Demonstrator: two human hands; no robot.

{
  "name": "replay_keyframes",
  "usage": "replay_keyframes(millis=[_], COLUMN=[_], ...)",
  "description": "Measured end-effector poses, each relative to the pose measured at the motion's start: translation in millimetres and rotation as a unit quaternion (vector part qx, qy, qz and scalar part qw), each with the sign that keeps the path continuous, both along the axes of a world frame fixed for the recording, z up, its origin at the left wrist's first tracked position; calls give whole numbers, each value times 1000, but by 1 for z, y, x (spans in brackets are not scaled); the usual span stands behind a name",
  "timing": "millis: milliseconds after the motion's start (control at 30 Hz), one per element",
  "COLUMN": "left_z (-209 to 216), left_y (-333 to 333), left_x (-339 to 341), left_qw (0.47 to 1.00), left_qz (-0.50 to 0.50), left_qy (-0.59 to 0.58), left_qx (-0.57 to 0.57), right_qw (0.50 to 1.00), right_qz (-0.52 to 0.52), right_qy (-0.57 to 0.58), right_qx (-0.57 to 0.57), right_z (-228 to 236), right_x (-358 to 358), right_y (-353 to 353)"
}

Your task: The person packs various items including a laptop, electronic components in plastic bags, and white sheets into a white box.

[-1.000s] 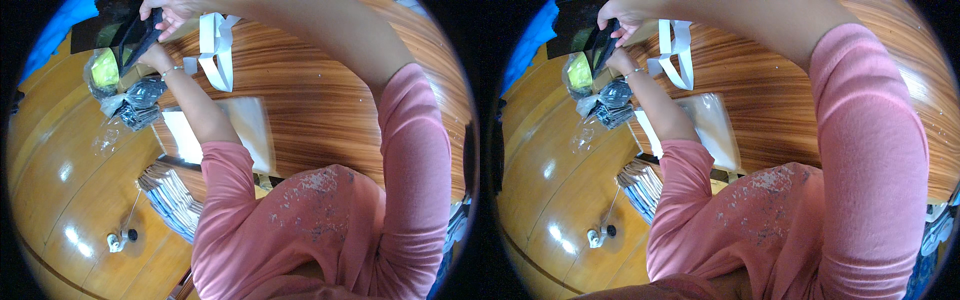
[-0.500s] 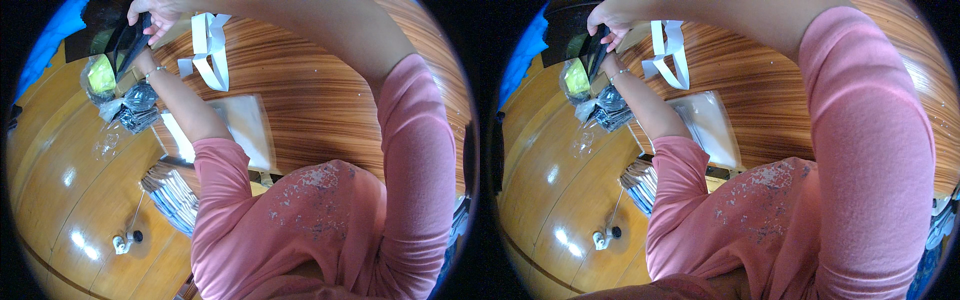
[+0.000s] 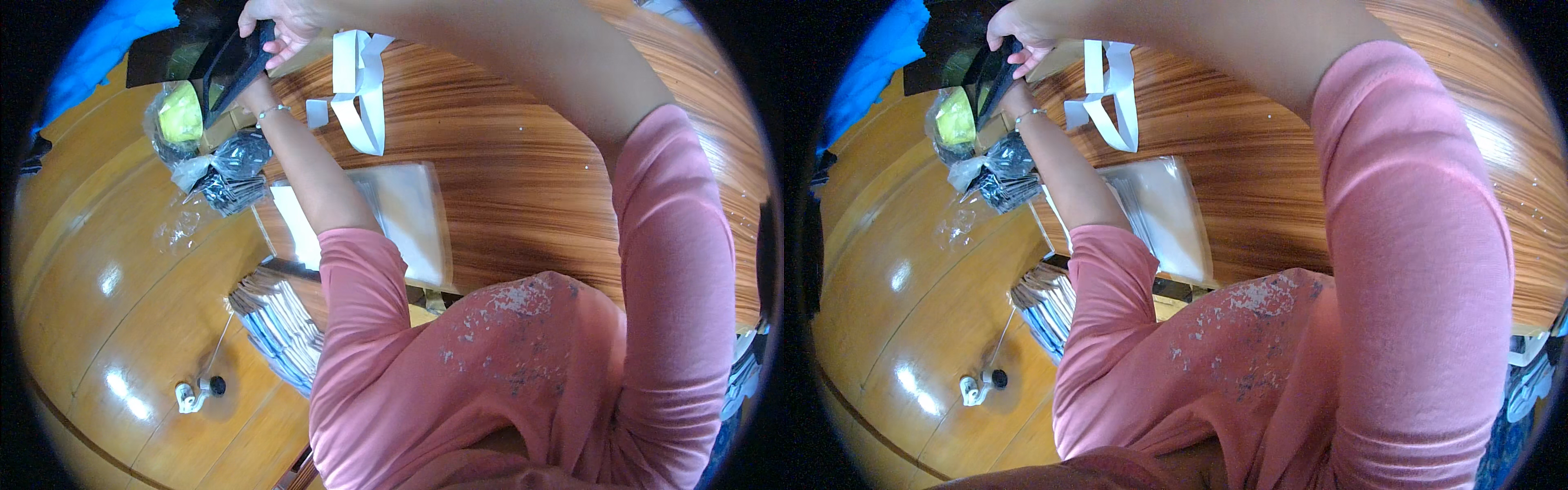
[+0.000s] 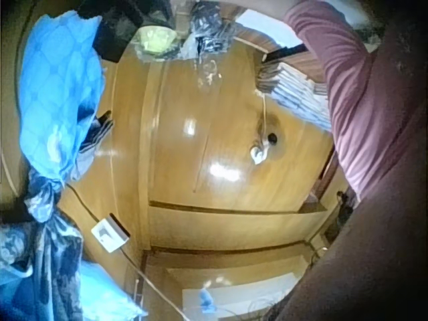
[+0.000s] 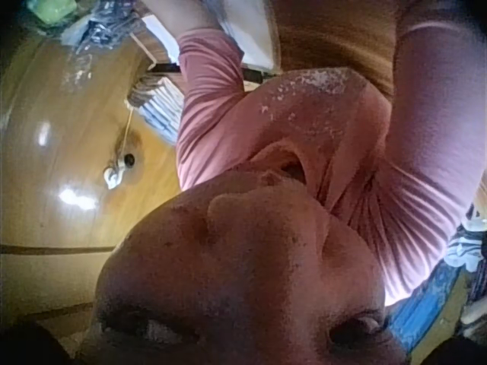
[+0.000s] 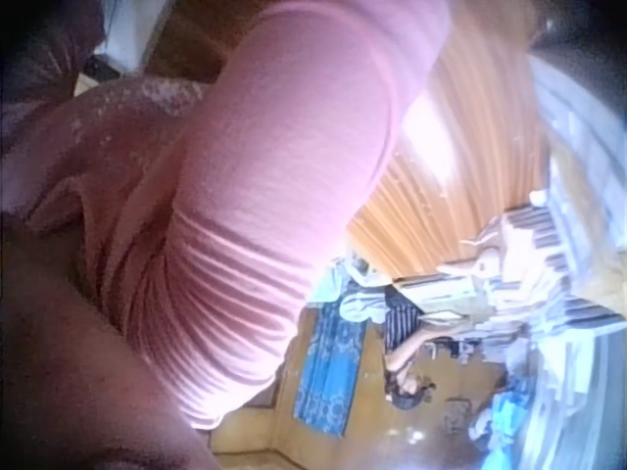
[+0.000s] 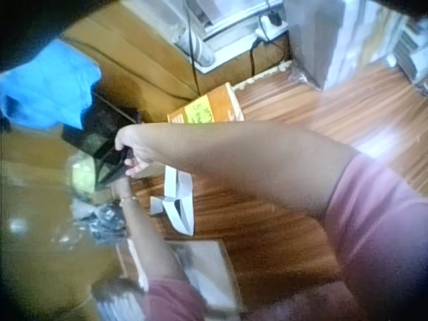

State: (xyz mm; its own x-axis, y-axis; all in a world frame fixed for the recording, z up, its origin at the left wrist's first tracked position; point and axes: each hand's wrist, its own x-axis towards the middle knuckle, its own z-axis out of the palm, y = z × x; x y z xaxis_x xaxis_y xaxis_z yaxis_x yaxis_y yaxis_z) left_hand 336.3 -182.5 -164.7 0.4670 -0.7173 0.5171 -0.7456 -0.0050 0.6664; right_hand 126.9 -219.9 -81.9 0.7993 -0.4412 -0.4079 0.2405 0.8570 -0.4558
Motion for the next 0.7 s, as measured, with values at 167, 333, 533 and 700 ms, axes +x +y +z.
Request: replay_keyframes(millis=[167, 333, 533, 700], left_z=[-7, -13, -3, 11], left_y=[-9, -7, 1, 5], left_x=[-2, 10, -27, -41], left_qw=[999, 996, 987, 991], left_qz=[23, 65, 125, 120], left_qy=[-11, -30, 55, -1], left_qx=[20, 61, 82, 54], right_qw=[998, 996, 995, 996], right_qz=[-13, -18, -10, 6], right_qy=[50, 77, 73, 25], right_qx=[-24, -51, -61, -82], right_z=[3, 4, -6, -14], right_x=[-6, -7, -4, 4], right_y=[-5, 5, 0, -15])
